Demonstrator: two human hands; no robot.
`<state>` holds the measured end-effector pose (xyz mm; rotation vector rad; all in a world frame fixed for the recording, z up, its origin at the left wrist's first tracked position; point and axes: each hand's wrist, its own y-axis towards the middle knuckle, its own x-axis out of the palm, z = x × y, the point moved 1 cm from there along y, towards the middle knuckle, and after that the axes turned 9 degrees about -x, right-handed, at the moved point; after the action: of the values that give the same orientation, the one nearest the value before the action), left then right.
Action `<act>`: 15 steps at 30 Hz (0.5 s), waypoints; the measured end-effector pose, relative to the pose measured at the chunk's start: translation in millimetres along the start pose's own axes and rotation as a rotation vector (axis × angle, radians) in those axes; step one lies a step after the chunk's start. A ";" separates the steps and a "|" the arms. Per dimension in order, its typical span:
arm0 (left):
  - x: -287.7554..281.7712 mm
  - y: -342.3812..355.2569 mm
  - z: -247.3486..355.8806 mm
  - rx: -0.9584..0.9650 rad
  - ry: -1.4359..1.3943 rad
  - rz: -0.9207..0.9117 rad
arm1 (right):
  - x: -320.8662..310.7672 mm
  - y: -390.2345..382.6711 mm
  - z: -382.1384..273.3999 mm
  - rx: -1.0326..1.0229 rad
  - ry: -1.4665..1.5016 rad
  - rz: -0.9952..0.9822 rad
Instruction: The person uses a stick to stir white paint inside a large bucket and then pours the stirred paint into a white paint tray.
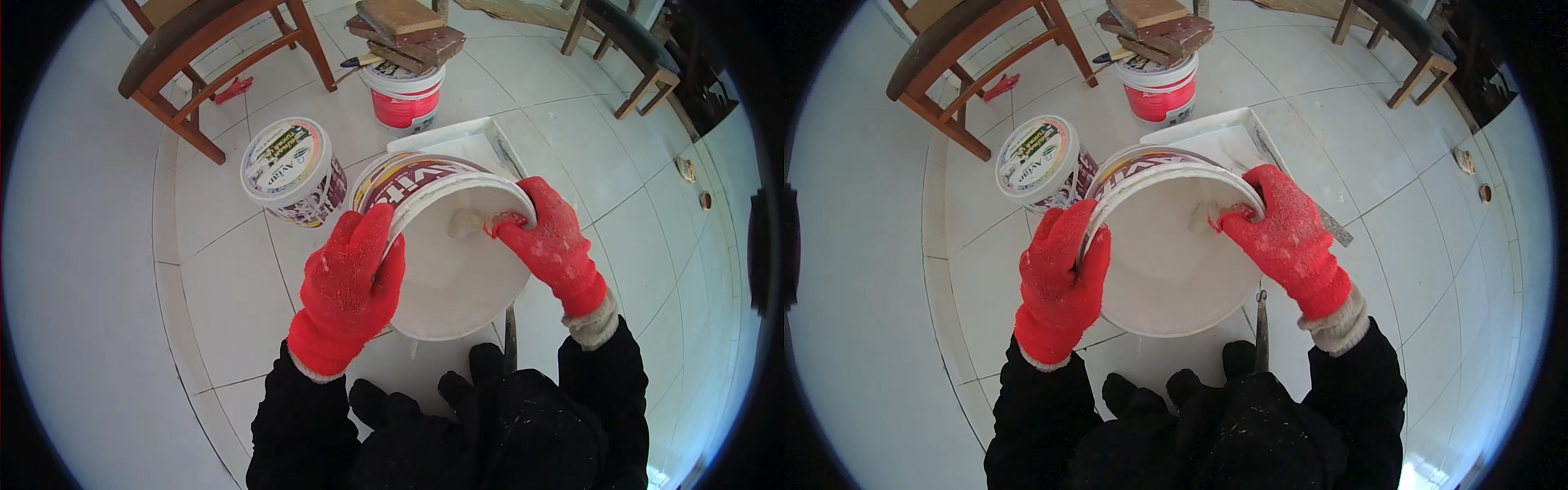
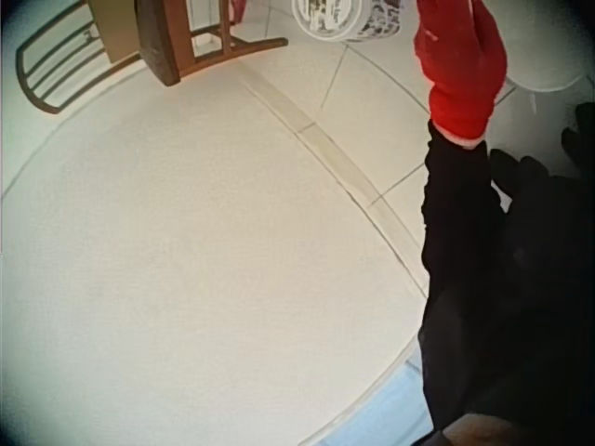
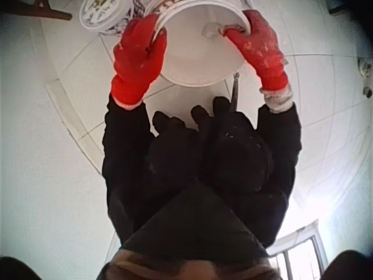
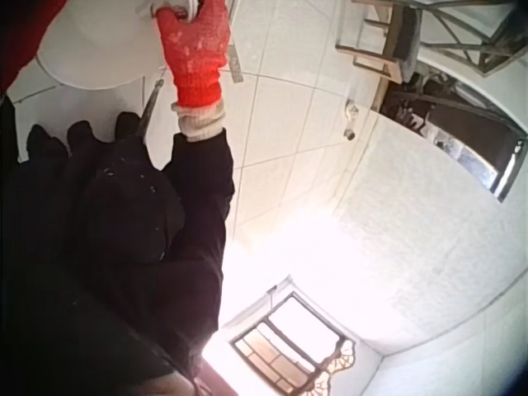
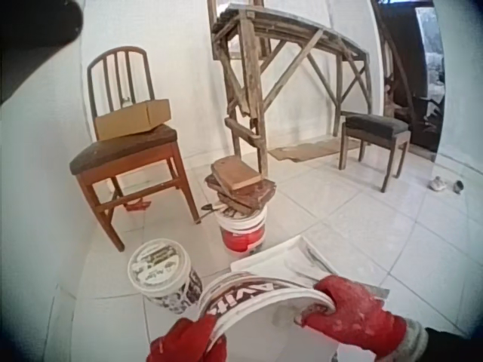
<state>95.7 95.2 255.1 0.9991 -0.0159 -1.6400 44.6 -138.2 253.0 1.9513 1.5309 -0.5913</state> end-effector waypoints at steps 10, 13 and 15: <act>26.8 34.8 -8.5 0.182 -0.023 0.084 | -16.2 13.4 16.2 -0.068 -0.022 0.193; 37.4 48.8 -10.1 0.191 0.022 0.083 | -25.2 21.5 20.1 -0.114 -0.049 0.311; 58.4 57.2 -16.1 0.123 0.001 0.081 | -32.7 26.7 29.0 -0.142 -0.101 0.379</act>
<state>152.2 36.2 239.0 1.0792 -0.1560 -1.5789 62.9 -185.8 258.0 1.9985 1.0714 -0.3992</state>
